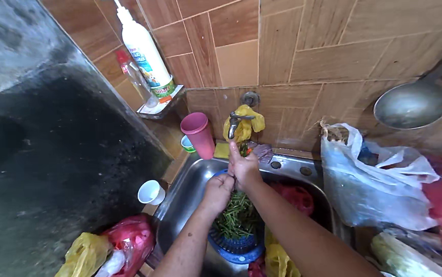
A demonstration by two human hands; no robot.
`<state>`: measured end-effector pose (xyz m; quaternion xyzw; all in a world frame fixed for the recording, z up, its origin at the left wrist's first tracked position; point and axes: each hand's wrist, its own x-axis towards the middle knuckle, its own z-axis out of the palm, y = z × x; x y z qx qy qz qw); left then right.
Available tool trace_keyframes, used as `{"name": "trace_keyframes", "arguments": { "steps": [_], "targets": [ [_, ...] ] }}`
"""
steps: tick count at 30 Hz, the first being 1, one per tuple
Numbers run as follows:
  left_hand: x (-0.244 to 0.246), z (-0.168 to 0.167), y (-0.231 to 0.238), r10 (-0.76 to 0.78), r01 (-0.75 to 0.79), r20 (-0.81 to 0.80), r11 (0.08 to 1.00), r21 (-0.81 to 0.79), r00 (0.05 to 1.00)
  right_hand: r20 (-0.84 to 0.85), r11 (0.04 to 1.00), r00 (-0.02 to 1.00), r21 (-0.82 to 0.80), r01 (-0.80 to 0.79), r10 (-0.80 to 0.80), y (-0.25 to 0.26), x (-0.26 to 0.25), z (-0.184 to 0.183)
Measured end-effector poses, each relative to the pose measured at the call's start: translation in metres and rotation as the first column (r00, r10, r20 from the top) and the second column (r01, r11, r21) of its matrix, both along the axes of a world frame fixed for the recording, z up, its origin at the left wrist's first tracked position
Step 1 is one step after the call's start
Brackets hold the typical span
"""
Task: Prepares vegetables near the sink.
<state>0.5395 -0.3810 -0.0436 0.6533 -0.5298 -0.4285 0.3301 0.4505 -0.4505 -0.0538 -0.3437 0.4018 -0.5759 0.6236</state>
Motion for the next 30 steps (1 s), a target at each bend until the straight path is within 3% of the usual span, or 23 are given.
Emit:
{"name": "trace_keyframes", "arguments": {
  "steps": [2, 5, 7, 9, 11, 12, 13, 15, 19, 22, 24, 26, 27, 30],
  "targets": [
    [0.005, -0.010, 0.000, 0.018, -0.017, -0.015, 0.998, 0.055, 1.000, 0.106, 0.999, 0.994, 0.039, 0.006, -0.010, 0.004, -0.002, -0.006],
    [0.012, -0.023, 0.008, 0.020, -0.021, 0.008, 0.987, 0.160, 1.000, 0.299, 0.930, 0.954, 0.355, -0.096, -0.015, 0.005, -0.006, -0.012],
    [0.020, -0.031, 0.016, 0.032, -0.043, 0.043, 0.963, 0.268, 0.999, 0.363, 0.884, 0.932, 0.444, -0.150, -0.024, 0.006, -0.007, -0.017],
    [0.030, -0.036, 0.020, 0.007, -0.039, 0.086, 0.927, 0.373, 0.996, 0.241, 0.899, 0.967, 0.399, -0.181, 0.088, 0.006, -0.008, -0.024],
    [0.040, -0.046, 0.026, 0.078, -0.143, 0.178, 0.912, 0.384, 0.981, -0.138, 0.915, 0.938, 0.305, -0.264, 0.317, 0.003, -0.014, -0.043],
    [0.045, -0.053, 0.028, 0.136, -0.226, 0.252, 0.901, 0.371, 0.958, -0.377, 0.908, 0.834, 0.275, -0.315, 0.404, -0.001, -0.016, -0.056],
    [0.049, -0.061, 0.030, 0.179, -0.294, 0.318, 0.885, 0.361, 0.931, -0.577, 0.879, 0.664, 0.281, -0.385, 0.475, -0.005, -0.017, -0.068],
    [0.056, -0.080, 0.035, 0.209, -0.340, 0.351, 0.865, 0.369, 0.913, -0.767, 0.775, 0.306, 0.365, -0.516, 0.564, -0.009, -0.012, -0.087],
    [0.045, -0.116, 0.055, 0.201, -0.322, 0.285, 0.813, 0.485, 0.937, -0.827, 0.551, -0.244, 0.528, -0.646, 0.507, -0.001, 0.019, -0.126],
    [0.036, -0.134, 0.072, 0.192, -0.280, 0.219, 0.818, 0.503, 0.957, -0.785, 0.479, -0.474, 0.620, -0.622, 0.399, 0.012, 0.034, -0.139],
    [0.038, -0.141, 0.080, 0.202, -0.269, 0.185, 0.832, 0.486, 0.962, -0.775, 0.485, -0.507, 0.632, -0.604, 0.378, 0.013, 0.038, -0.138],
    [0.042, -0.144, 0.084, 0.228, -0.285, 0.175, 0.823, 0.491, 0.958, -0.788, 0.518, -0.432, 0.615, -0.595, 0.439, 0.006, 0.032, -0.132],
    [0.044, -0.145, 0.082, 0.248, -0.294, 0.158, 0.816, 0.497, 0.956, -0.803, 0.567, -0.312, 0.585, -0.580, 0.508, -0.002, 0.025, -0.132],
    [0.039, -0.138, 0.056, 0.347, -0.303, -0.002, 0.821, 0.484, 0.938, -0.737, 0.755, 0.248, 0.502, -0.423, 0.629, -0.030, -0.003, -0.133]
  ]
}}
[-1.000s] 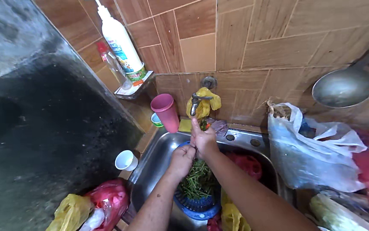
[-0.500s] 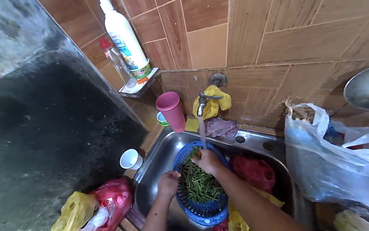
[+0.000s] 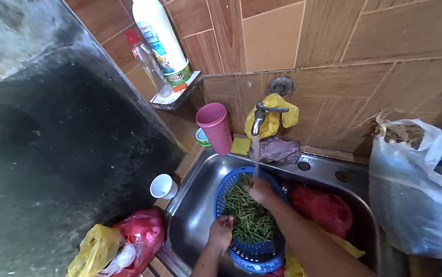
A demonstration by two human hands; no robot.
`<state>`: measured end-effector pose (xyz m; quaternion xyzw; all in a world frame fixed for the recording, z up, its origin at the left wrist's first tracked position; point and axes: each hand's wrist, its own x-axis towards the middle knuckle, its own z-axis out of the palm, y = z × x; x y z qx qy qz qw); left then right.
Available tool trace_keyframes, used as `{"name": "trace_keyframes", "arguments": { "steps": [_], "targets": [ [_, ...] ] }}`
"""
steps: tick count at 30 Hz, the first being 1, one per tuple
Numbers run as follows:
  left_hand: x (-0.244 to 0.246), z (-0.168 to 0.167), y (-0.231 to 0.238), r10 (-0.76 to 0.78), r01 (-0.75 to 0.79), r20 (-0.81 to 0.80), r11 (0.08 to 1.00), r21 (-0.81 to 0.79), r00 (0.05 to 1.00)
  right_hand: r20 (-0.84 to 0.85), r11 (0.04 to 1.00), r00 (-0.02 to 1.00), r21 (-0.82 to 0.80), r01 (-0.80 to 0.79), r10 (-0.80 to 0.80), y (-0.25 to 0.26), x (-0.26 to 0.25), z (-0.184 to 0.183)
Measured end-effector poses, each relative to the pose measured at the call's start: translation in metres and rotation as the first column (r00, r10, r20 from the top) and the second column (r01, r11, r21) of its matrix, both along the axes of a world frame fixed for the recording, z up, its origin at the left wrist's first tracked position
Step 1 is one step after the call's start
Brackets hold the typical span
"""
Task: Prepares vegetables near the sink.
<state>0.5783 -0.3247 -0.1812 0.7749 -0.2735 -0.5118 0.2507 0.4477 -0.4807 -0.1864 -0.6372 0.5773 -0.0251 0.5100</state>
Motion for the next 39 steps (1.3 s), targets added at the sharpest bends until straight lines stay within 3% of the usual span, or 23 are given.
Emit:
{"name": "trace_keyframes", "arguments": {
  "steps": [2, 4, 9, 12, 14, 16, 18, 20, 25, 29, 33, 36, 39],
  "targets": [
    [-0.016, 0.011, -0.030, 0.098, -0.113, -0.162, 0.989, -0.091, 0.982, 0.150, 0.964, 0.957, 0.137, 0.227, -0.247, -0.007, -0.015, -0.007],
    [-0.034, 0.019, -0.061, 0.153, -0.200, -0.282, 0.969, -0.146, 0.947, 0.210, 0.926, 0.914, 0.231, 0.298, -0.346, -0.006, -0.026, -0.006],
    [-0.072, 0.037, -0.101, 0.150, -0.227, -0.416, 0.963, -0.143, 0.897, 0.336, 0.940, 0.888, 0.244, 0.239, -0.314, 0.013, -0.053, 0.032],
    [-0.074, 0.047, -0.094, 0.025, -0.091, -0.454, 0.988, -0.123, 0.890, 0.421, 0.939, 0.842, 0.215, 0.269, -0.337, 0.016, -0.072, 0.043],
    [-0.070, 0.057, -0.088, -0.142, 0.093, -0.340, 0.983, -0.157, 0.930, 0.457, 0.943, 0.825, 0.192, 0.273, -0.332, 0.018, -0.076, 0.049],
    [-0.063, 0.067, -0.087, -0.324, 0.308, -0.081, 0.937, -0.165, 0.943, 0.456, 0.953, 0.837, 0.152, 0.262, -0.302, 0.021, -0.074, 0.056],
    [-0.057, 0.078, -0.088, -0.448, 0.469, 0.177, 0.877, -0.102, 0.876, 0.442, 0.969, 0.863, 0.082, 0.232, -0.244, 0.026, -0.069, 0.062],
    [-0.052, 0.091, -0.086, -0.505, 0.542, 0.312, 0.839, -0.040, 0.805, 0.460, 0.975, 0.863, 0.024, 0.220, -0.206, 0.031, -0.064, 0.065],
    [-0.040, 0.112, -0.070, -0.531, 0.619, 0.427, 0.780, -0.090, 0.732, 0.543, 0.968, 0.803, 0.080, 0.240, -0.244, 0.041, -0.057, 0.081],
    [-0.033, 0.116, -0.047, -0.383, 0.587, 0.539, 0.761, -0.277, 0.750, 0.575, 0.952, 0.760, 0.212, 0.219, -0.303, 0.054, -0.050, 0.095],
    [-0.015, 0.122, -0.026, -0.202, 0.518, 0.615, 0.761, -0.392, 0.762, 0.564, 0.964, 0.785, 0.206, 0.168, -0.257, 0.071, -0.042, 0.106],
    [0.003, 0.142, -0.017, -0.131, 0.382, 0.547, 0.845, -0.375, 0.827, 0.515, 0.980, 0.839, 0.174, 0.100, -0.177, 0.079, -0.040, 0.114],
    [0.009, 0.155, -0.008, -0.181, 0.411, 0.479, 0.801, -0.436, 0.859, 0.504, 0.988, 0.859, 0.157, 0.009, -0.087, 0.084, -0.035, 0.120]
  ]
}}
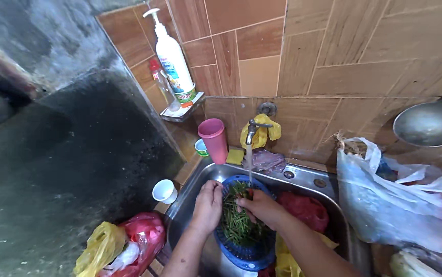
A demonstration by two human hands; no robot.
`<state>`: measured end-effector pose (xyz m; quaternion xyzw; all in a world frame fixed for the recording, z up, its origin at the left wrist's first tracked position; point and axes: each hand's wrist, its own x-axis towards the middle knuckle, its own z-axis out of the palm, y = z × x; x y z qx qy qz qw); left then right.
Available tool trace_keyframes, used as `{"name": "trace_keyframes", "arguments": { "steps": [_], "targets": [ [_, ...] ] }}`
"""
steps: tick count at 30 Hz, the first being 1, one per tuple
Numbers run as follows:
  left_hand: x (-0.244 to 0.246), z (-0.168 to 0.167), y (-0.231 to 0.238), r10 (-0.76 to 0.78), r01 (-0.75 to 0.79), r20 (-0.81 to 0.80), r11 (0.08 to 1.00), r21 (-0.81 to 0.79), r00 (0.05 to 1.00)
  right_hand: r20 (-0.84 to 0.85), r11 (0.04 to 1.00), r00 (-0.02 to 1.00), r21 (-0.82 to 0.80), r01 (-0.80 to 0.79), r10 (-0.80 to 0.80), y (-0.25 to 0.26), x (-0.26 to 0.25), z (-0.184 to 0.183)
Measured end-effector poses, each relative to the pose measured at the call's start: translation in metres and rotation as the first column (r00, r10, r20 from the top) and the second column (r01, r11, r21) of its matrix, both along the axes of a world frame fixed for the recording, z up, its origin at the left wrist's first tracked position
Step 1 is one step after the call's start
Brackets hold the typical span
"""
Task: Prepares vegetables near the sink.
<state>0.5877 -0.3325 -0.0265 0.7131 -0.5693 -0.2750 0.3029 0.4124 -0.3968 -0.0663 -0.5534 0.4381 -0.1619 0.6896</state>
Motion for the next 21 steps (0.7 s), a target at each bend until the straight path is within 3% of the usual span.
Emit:
{"name": "trace_keyframes", "arguments": {
  "steps": [2, 4, 6, 9, 16, 18, 21],
  "targets": [
    [-0.001, 0.009, 0.006, -0.096, 0.106, 0.105, 0.990, -0.094, 0.990, -0.045, 0.999, 0.998, -0.022, -0.050, 0.049, 0.003, 0.005, 0.008],
    [-0.002, 0.011, 0.010, -0.149, 0.244, 0.341, 0.936, -0.254, 0.928, -0.134, 0.991, 0.986, -0.075, -0.109, 0.098, 0.006, 0.009, 0.015],
    [-0.004, 0.014, 0.012, -0.130, 0.406, 0.610, 0.848, -0.339, 0.782, -0.266, 0.965, 0.952, -0.168, -0.199, 0.150, 0.009, 0.013, 0.022],
    [-0.006, 0.023, 0.011, -0.130, 0.533, 0.820, 0.813, -0.234, 0.558, -0.426, 0.899, 0.885, -0.288, -0.331, 0.190, 0.012, 0.018, 0.034],
    [-0.004, 0.043, -0.001, -0.285, 0.620, 0.889, 0.785, 0.001, 0.358, -0.622, 0.825, 0.762, -0.326, -0.461, 0.180, 0.015, 0.018, 0.060],
    [-0.003, 0.051, -0.006, -0.423, 0.639, 0.834, 0.760, 0.114, 0.355, -0.675, 0.784, 0.711, -0.327, -0.527, 0.196, 0.013, 0.015, 0.063],
    [-0.007, 0.067, -0.009, -0.647, 0.636, 0.621, 0.714, 0.293, 0.442, -0.728, 0.666, 0.646, -0.365, -0.650, 0.232, 0.010, 0.008, 0.064]
  ]
}}
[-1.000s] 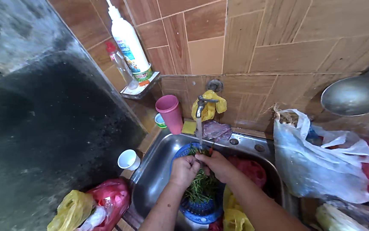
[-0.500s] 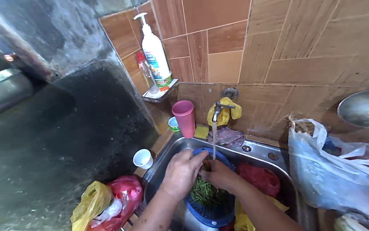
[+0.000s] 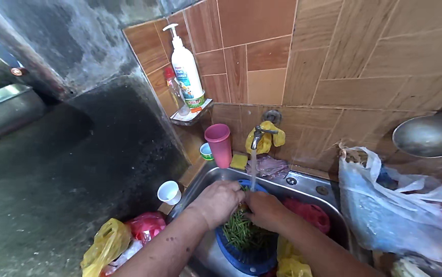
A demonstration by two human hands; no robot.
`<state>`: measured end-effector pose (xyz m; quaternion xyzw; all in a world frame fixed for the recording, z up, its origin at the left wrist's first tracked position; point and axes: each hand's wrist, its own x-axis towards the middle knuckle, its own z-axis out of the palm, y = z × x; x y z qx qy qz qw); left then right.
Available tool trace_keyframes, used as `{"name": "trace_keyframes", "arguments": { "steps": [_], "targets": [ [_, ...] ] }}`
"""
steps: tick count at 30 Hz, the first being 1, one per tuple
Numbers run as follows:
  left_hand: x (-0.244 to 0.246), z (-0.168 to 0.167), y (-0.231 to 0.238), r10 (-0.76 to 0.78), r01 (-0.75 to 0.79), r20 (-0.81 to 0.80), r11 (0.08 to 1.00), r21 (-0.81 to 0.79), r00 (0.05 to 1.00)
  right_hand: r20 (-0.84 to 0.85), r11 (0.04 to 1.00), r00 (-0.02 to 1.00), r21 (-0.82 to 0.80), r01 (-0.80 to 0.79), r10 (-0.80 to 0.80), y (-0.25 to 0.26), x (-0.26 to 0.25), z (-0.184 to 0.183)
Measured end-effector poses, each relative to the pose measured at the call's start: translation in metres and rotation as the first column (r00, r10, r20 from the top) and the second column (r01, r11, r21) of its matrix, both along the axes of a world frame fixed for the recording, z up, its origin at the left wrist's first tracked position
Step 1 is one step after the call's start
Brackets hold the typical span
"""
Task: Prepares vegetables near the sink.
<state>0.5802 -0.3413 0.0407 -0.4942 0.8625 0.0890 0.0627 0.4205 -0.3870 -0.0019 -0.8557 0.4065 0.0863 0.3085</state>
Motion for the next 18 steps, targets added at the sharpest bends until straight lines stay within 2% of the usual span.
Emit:
{"name": "trace_keyframes", "arguments": {
  "steps": [3, 5, 7, 9, 11, 12, 14, 16, 18],
  "targets": [
    [0.000, 0.000, 0.005, 0.121, -0.094, -0.128, 0.976, 0.199, 0.984, -0.013, 0.987, 0.992, -0.102, -0.126, 0.125, -0.005, -0.007, -0.003],
    [0.005, -0.007, 0.011, 0.245, -0.175, -0.283, 0.952, 0.251, 0.927, -0.025, 0.972, 0.987, -0.171, -0.158, 0.156, -0.010, -0.009, -0.001],
    [0.013, -0.020, 0.018, 0.350, -0.237, -0.525, 0.933, 0.273, 0.776, -0.024, 0.955, 0.987, -0.247, -0.162, 0.162, -0.015, -0.009, 0.000],
    [0.015, -0.030, 0.022, 0.433, -0.274, -0.654, 0.901, 0.337, 0.621, -0.059, 0.939, 0.985, -0.299, -0.170, 0.160, -0.019, -0.006, 0.003],
    [0.014, -0.027, 0.026, 0.547, -0.338, -0.672, 0.837, 0.431, 0.498, -0.045, 0.931, 0.993, -0.347, -0.115, 0.106, -0.021, -0.003, 0.012],
    [0.015, -0.023, 0.029, 0.594, -0.376, -0.677, 0.803, 0.463, 0.435, 0.013, 0.930, 0.999, -0.366, -0.038, 0.046, -0.024, -0.005, 0.020],
    [0.026, -0.018, 0.033, 0.640, -0.488, -0.680, 0.749, 0.448, 0.357, 0.269, 0.873, 0.960, -0.446, 0.200, -0.082, -0.039, -0.015, 0.033],
    [0.053, -0.024, 0.042, 0.688, -0.678, -0.610, 0.665, 0.314, 0.393, 0.480, 0.767, 0.862, -0.489, 0.416, -0.162, -0.063, -0.029, 0.048],
    [0.090, -0.024, 0.064, 0.840, -0.847, -0.361, 0.493, 0.198, 0.405, 0.549, 0.703, 0.801, -0.472, 0.533, -0.239, -0.088, -0.036, 0.065]
  ]
}}
